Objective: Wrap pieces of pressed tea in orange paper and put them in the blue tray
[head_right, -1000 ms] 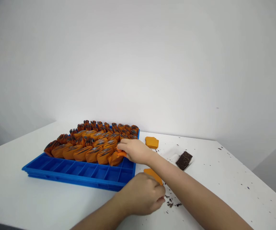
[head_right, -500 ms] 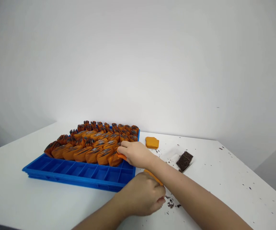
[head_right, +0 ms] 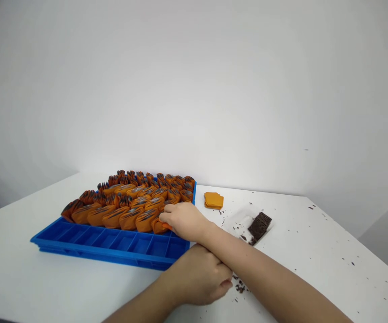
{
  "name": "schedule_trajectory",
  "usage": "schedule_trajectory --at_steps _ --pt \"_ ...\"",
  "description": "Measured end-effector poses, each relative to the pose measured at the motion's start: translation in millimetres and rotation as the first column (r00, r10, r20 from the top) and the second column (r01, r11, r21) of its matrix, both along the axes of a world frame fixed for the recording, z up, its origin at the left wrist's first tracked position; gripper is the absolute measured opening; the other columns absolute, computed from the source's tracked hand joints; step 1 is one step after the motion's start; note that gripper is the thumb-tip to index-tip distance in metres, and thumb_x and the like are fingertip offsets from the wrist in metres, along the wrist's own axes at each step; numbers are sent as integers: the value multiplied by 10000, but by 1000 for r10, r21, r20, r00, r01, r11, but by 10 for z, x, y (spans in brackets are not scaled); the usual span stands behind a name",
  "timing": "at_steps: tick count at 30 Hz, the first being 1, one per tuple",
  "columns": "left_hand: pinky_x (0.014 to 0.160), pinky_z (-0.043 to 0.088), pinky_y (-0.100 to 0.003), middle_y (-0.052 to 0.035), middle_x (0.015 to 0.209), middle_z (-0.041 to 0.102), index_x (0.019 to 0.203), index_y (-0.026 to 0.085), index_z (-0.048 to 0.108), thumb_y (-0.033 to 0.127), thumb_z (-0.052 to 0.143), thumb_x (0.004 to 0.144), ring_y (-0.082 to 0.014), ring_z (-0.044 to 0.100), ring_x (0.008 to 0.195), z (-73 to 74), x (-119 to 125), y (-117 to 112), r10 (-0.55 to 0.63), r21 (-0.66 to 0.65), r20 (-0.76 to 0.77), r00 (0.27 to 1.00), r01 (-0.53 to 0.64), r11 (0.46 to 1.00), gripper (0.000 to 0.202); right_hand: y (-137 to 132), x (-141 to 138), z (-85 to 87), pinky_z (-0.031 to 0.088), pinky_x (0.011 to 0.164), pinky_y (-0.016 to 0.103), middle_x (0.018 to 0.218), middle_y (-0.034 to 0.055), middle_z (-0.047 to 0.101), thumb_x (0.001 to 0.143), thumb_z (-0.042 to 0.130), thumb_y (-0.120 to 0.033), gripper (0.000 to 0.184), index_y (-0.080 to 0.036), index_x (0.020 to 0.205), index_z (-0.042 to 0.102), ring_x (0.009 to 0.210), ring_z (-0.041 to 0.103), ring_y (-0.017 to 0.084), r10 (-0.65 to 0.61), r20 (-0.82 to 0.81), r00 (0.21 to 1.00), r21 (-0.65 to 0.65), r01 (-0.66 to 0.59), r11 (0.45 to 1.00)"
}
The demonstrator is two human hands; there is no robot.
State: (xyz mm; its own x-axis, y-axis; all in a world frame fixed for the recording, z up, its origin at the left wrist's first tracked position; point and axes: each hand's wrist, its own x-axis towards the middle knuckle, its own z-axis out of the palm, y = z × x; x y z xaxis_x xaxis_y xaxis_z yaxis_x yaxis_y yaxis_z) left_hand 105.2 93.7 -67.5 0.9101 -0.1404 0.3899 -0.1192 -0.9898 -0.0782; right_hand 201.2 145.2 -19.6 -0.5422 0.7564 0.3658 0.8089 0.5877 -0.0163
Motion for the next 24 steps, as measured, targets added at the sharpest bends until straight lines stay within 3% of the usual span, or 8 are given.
schedule_trajectory --at_steps 4,8,12,15,20,24 --pt "525 438 -363 -67 781 775 878 160 777 363 696 953 -245 711 672 -12 -15 8 9 -8 5 1000 -9 1000 230 5 -29 -31 484 693 274 1030 48 715 1004 714 -200 52 -195 1014 663 834 681 176 -5 -112 994 -26 3 1000" --pt "604 474 -369 -49 755 763 861 172 753 381 692 972 -237 710 687 -28 -13 10 -7 -11 -10 1000 7 1000 244 -66 53 -23 562 755 240 1155 62 704 969 770 -157 169 -198 1096 666 866 710 137 0 -246 969 -36 -9 999" --pt "656 486 -388 -23 742 755 859 184 735 375 653 1012 -214 684 638 2 -16 7 41 -31 -82 996 -44 999 258 -226 245 125 557 730 253 1010 45 718 1021 736 -246 64 -207 992 695 828 697 151 -11 -335 942 -15 6 1000" --pt "768 509 -404 -33 862 771 924 186 729 371 641 1030 -232 712 777 69 -27 5 109 -81 -71 992 -114 990 231 -409 472 299 510 688 265 931 24 728 1036 720 -306 124 -225 942 709 783 675 157 -84 -395 915 4 93 996" --pt "908 534 -471 -112 1084 739 1064 156 752 423 716 985 -321 687 1016 217 -54 -26 364 -180 -133 922 -383 906 281 -763 869 553 431 644 264 912 9 731 1042 644 -258 174 -228 873 672 751 643 149 -266 -349 898 17 290 957" --pt "989 543 -536 -155 1163 729 1143 138 762 482 748 955 -365 685 1086 282 -61 -56 402 -213 -260 878 -459 863 393 -973 1037 729 409 658 270 950 2 752 980 600 -145 138 -230 918 689 770 646 152 -374 -195 907 -39 374 927"
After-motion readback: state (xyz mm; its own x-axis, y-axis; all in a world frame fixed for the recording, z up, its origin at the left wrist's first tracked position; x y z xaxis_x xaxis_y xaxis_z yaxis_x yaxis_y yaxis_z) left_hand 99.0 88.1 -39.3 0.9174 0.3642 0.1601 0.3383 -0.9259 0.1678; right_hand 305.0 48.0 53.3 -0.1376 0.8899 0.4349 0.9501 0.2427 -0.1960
